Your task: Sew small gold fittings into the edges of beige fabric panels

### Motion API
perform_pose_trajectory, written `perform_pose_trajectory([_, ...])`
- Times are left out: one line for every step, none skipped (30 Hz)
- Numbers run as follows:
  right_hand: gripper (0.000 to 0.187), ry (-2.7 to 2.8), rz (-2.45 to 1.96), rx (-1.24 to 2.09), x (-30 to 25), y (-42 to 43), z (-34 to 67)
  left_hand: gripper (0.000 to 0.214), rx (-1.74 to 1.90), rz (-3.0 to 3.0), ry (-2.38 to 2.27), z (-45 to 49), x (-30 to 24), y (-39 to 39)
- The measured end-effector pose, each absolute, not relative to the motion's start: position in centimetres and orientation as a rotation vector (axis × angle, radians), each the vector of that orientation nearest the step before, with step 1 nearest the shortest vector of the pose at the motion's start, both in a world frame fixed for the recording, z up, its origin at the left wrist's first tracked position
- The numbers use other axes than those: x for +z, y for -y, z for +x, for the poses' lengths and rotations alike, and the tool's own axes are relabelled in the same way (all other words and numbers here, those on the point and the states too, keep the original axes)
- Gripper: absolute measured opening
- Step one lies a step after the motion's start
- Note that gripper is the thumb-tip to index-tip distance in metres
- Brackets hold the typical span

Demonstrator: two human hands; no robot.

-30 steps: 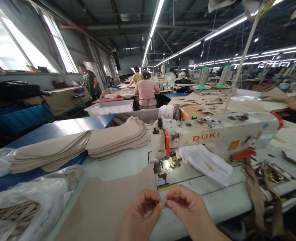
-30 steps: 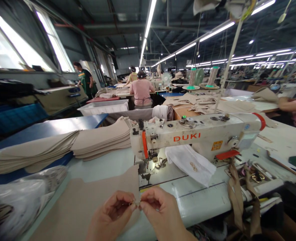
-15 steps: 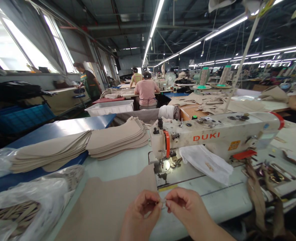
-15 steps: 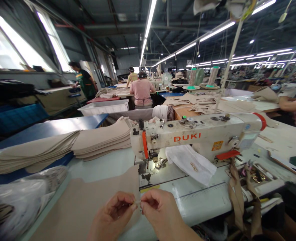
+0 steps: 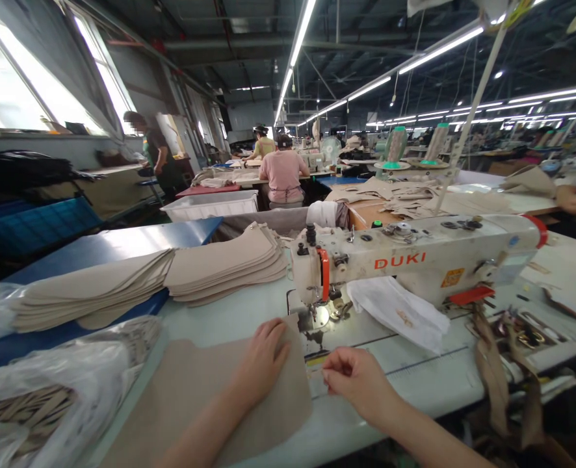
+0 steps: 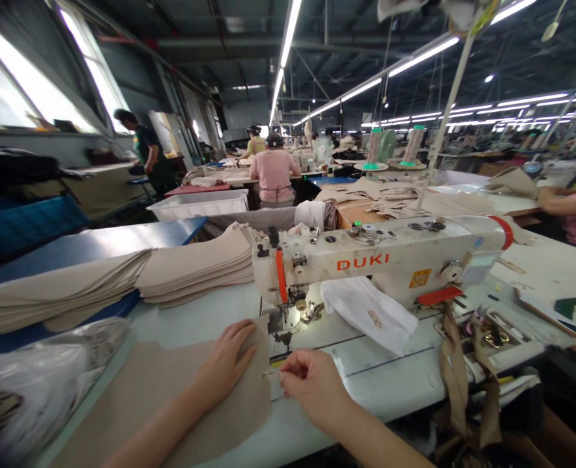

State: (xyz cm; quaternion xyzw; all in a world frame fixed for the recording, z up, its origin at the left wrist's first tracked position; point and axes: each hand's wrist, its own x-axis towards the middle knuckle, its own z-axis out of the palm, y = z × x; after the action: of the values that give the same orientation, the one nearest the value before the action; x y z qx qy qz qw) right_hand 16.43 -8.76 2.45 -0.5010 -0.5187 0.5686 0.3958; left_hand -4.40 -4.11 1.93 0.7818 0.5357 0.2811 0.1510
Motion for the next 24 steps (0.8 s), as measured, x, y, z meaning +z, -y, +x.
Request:
perform_pose_trajectory([0.006, 1.301, -1.278, 1.449, 2.4, 8.4, 16.6, 0.030, 0.759, 2.314, -1.522, -4.3, 1.4, 4.1])
perform_pose_trajectory([0.005, 1.290, -1.297, 1.452, 2.4, 8.0, 16.6, 0.030, 0.728, 2.363, -1.509, -4.1, 1.0, 4.3])
perform_pose_trajectory([0.004, 1.281, -1.329, 1.457, 2.4, 7.5, 16.6, 0.030, 0.713, 2.399, -1.499, -3.8, 0.8, 4.6])
perform_pose_trajectory([0.004, 1.276, -1.367, 1.463, 2.5, 6.9, 16.5, 0.031, 0.710, 2.422, -1.496, -3.5, 0.6, 5.0])
perform_pose_trajectory([0.005, 1.276, -1.405, 1.473, 2.6, 6.3, 16.3, 0.031, 0.712, 2.433, -1.497, -3.3, 0.6, 5.3])
perform_pose_trajectory([0.006, 1.284, -1.439, 1.487, 2.7, 5.6, 15.9, 0.031, 0.715, 2.435, -1.504, -3.2, 0.6, 5.6])
perform_pose_trajectory([0.008, 1.295, -1.460, 1.501, 2.9, 4.9, 15.5, 0.032, 0.715, 2.428, -1.514, -3.1, 0.6, 5.9])
perform_pose_trajectory([0.009, 1.306, -1.473, 1.517, 2.9, 4.2, 15.0, 0.032, 0.713, 2.419, -1.523, -3.0, 0.6, 6.0])
perform_pose_trajectory([0.011, 1.319, -1.480, 1.533, 2.9, 3.5, 14.5, 0.033, 0.710, 2.409, -1.529, -3.0, 0.6, 6.1])
perform_pose_trajectory([0.013, 1.330, -1.484, 1.546, 2.9, 2.9, 14.1, 0.033, 0.710, 2.401, -1.530, -3.0, 0.6, 6.2])
perform_pose_trajectory([0.015, 1.345, -1.492, 1.557, 2.8, 2.4, 13.7, 0.033, 0.713, 2.393, -1.530, -3.1, 0.6, 6.3])
perform_pose_trajectory([0.016, 1.362, -1.500, 1.563, 2.7, 1.9, 13.3, 0.034, 0.718, 2.388, -1.526, -3.1, 0.5, 6.3])
perform_pose_trajectory([0.018, 1.380, -1.510, 1.567, 2.6, 1.6, 13.1, 0.034, 0.729, 2.384, -1.523, -3.2, 0.5, 6.3])
perform_pose_trajectory([0.020, 1.398, -1.521, 1.568, 2.5, 1.3, 12.9, 0.034, 0.743, 2.382, -1.519, -3.2, 0.4, 6.4])
perform_pose_trajectory([0.021, 1.416, -1.532, 1.569, 2.5, 1.2, 12.8, 0.033, 0.761, 2.383, -1.515, -3.2, 0.4, 6.4])
perform_pose_trajectory([0.022, 1.432, -1.543, 1.571, 2.4, 1.0, 12.8, 0.032, 0.784, 2.389, -1.508, -3.2, 0.4, 6.3])
perform_pose_trajectory([0.023, 1.446, -1.556, 1.574, 2.4, 0.9, 12.8, 0.029, 0.811, 2.398, -1.501, -3.2, 0.4, 6.2])
perform_pose_trajectory([0.024, 1.459, -1.567, 1.579, 2.5, 0.8, 12.9, 0.026, 0.841, 2.411, -1.489, -3.0, 0.4, 6.1])
perform_pose_trajectory([0.024, 1.473, -1.577, 1.585, 2.5, 0.7, 13.0, 0.022, 0.876, 2.430, -1.475, -2.9, 0.5, 5.9])
perform_pose_trajectory([0.024, 1.488, -1.586, 1.592, 2.6, 0.6, 13.0, 0.018, 0.909, 2.457, -1.454, -2.7, 0.6, 5.6])
perform_pose_trajectory([0.024, 1.502, -1.593, 1.601, 2.7, 0.5, 13.1, 0.016, 0.938, 2.493, -1.429, -2.5, 0.6, 5.3])
perform_pose_trajectory([0.023, 1.515, -1.601, 1.610, 2.7, 0.4, 13.2, 0.016, 0.956, 2.534, -1.405, -2.3, 0.7, 5.1])
perform_pose_trajectory([0.023, 1.528, -1.608, 1.617, 2.8, 0.3, 13.2, 0.017, 0.961, 2.582, -1.385, -2.1, 0.8, 4.8])
perform_pose_trajectory([0.022, 1.539, -1.615, 1.623, 2.8, 0.2, 13.3, 0.019, 0.954, 2.630, -1.369, -1.9, 0.9, 4.6])
